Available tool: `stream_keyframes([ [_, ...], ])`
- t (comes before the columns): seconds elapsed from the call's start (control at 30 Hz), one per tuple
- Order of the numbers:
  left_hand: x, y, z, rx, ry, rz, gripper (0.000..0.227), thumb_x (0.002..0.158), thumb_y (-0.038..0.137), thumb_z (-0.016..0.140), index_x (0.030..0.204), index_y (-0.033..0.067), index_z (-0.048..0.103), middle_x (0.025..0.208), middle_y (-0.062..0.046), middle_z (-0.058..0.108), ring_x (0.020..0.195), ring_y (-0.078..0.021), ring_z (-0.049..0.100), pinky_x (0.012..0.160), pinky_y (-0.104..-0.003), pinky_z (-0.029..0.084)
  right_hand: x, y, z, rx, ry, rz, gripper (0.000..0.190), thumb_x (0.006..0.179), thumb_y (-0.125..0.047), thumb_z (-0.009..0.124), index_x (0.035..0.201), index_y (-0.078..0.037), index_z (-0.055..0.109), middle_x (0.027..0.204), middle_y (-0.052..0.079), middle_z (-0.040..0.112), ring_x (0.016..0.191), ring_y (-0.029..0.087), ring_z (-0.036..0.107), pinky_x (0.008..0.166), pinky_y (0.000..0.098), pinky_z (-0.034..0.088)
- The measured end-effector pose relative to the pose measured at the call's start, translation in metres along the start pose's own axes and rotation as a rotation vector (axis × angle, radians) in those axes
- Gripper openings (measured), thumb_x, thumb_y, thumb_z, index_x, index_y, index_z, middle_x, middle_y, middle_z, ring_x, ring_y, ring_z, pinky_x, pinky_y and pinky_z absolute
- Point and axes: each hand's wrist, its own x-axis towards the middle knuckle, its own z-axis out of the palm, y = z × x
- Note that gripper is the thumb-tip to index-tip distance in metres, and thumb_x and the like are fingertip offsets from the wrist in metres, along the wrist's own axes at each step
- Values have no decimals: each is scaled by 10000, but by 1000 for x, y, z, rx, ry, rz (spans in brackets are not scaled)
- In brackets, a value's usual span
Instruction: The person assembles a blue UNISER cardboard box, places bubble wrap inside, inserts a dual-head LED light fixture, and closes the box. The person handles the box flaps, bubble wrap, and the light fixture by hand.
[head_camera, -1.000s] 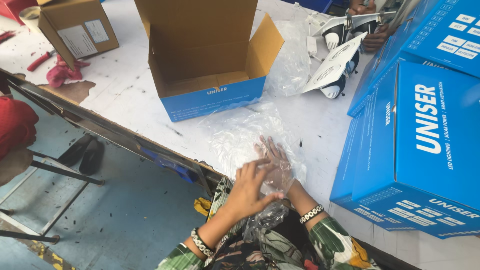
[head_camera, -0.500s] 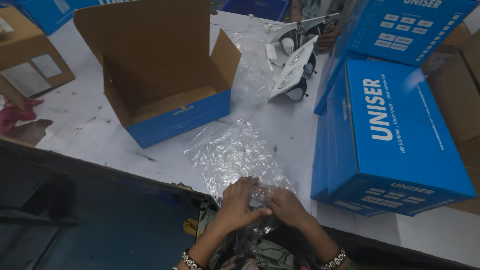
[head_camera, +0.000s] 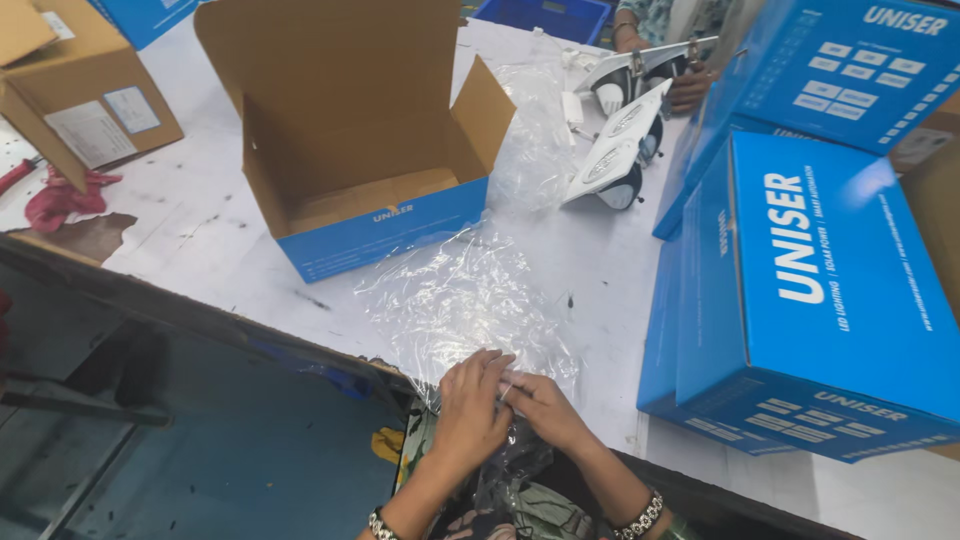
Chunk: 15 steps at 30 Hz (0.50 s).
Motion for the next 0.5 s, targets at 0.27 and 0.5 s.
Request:
stream_keyframes([
  [0.27, 36, -44, 15, -99, -7, -19, 357, 960, 212, 607, 1301, 110, 630, 1201, -127, 674, 1210, -297, 573, 1063, -470, 328, 14, -64, -30, -23, 480, -139, 280, 993, -197, 599, 1139, 5, 728, 977, 169, 801, 932, 190, 768, 848, 314, 593],
  [0.5, 58, -51, 25, 2, 27, -39, 323, 925, 243, 627, 1223, 126, 670, 1110, -78, 664, 1120, -268, 569, 1007, -438, 361, 89, -26, -90, 159, 1027, -291, 285, 957, -114, 650, 1221, -13, 614, 1133, 108, 722, 1077, 201, 704, 894, 321, 538],
])
